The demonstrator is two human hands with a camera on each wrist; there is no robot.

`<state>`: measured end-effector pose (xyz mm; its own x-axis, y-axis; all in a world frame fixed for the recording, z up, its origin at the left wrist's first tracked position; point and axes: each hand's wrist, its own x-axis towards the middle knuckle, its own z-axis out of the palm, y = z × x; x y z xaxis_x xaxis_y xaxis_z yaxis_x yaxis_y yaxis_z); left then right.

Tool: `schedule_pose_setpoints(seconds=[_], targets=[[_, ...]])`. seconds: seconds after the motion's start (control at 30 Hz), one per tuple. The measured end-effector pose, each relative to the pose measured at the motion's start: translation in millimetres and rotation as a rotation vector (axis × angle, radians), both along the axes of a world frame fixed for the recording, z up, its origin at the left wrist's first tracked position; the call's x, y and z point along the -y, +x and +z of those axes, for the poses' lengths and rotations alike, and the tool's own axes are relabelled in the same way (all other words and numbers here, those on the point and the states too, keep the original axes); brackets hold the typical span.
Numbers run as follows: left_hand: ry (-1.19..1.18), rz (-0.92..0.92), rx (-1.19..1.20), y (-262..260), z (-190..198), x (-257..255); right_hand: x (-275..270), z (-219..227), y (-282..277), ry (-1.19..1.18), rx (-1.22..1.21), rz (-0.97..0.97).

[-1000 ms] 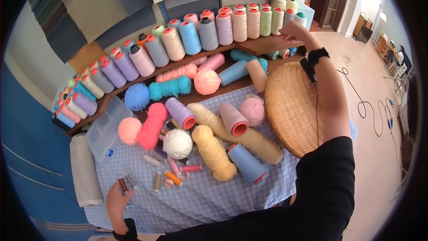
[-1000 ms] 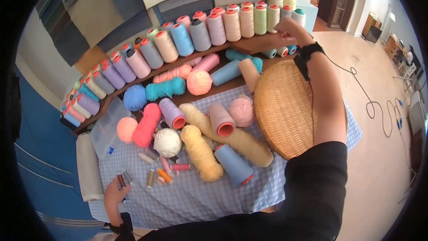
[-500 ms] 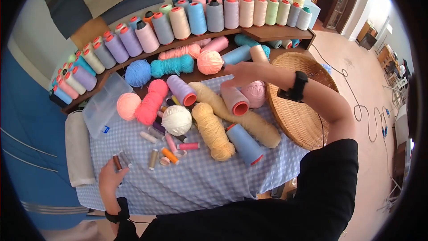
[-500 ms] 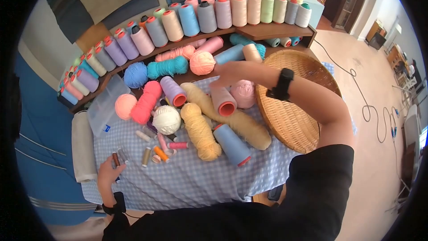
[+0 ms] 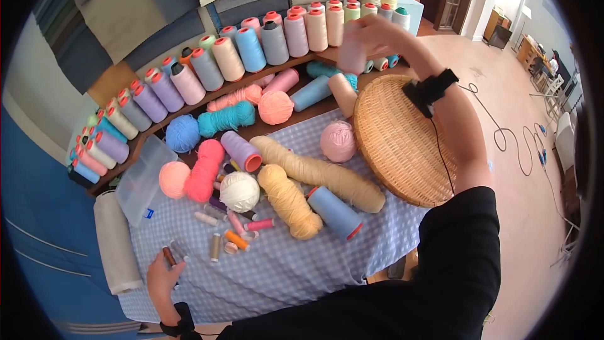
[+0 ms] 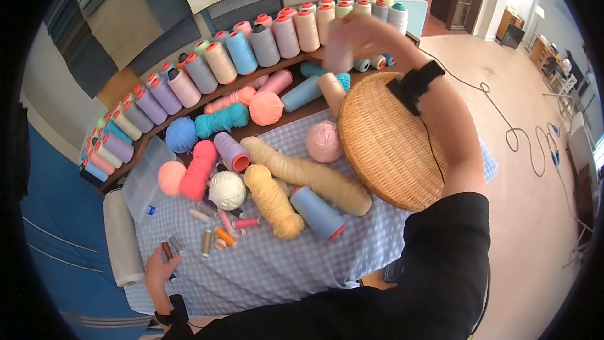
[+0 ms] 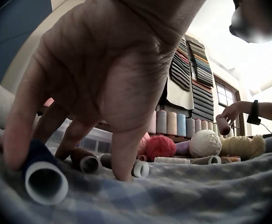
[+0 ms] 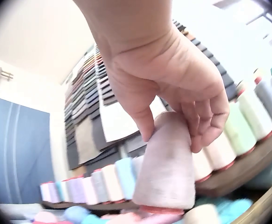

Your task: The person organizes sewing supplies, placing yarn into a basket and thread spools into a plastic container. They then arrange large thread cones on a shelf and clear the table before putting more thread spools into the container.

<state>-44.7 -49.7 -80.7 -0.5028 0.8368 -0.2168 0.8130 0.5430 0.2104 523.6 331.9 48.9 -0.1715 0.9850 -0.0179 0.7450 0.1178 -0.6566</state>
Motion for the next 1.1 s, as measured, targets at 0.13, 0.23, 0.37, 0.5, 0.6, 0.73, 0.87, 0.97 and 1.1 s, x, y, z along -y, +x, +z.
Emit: schedule_pose_setpoints(seconds=[0.13, 0.23, 0.37, 0.5, 0.6, 0.73, 0.87, 0.97, 1.1], targets=[[-0.001, 0.014, 0.021, 1.0, 1.6, -0.4, -18.5, 4.1, 59.2, 0.374, 0.214, -0.518], [-0.018, 0.040, 0.023, 2.8, 3.6, -1.7, -54.8, -25.1, 103.0, 0.543, 0.415, -0.608], [-0.002, 0.040, 0.004, -1.2, -1.5, -1.0, -54.4, -36.3, 109.1, 0.493, 0.223, -0.643], [-0.008, 0.065, 0.029, -0.1, -1.6, 0.1, -53.0, -42.0, 115.7, 0.319, 0.129, -0.703], [0.012, 0.061, 0.046, -7.1, -7.7, 1.0, -55.0, -49.5, 125.5, 0.361, 0.186, -0.637], [0.029, 0.045, 0.046, -6.4, -6.2, 1.8, -54.0, -45.5, 133.1, 0.302, 0.140, -0.625], [0.006, 0.076, 0.042, 0.9, 0.3, -0.3, -56.1, -50.3, 145.7, 0.322, 0.163, -0.711], [0.000, 0.080, 0.058, -0.8, -1.5, 0.4, -62.4, -53.8, 157.4, 0.361, 0.158, -0.767], [-0.002, 0.066, 0.041, -4.7, -3.6, 0.5, -69.9, -64.8, 164.7, 0.373, -0.037, -0.754]])
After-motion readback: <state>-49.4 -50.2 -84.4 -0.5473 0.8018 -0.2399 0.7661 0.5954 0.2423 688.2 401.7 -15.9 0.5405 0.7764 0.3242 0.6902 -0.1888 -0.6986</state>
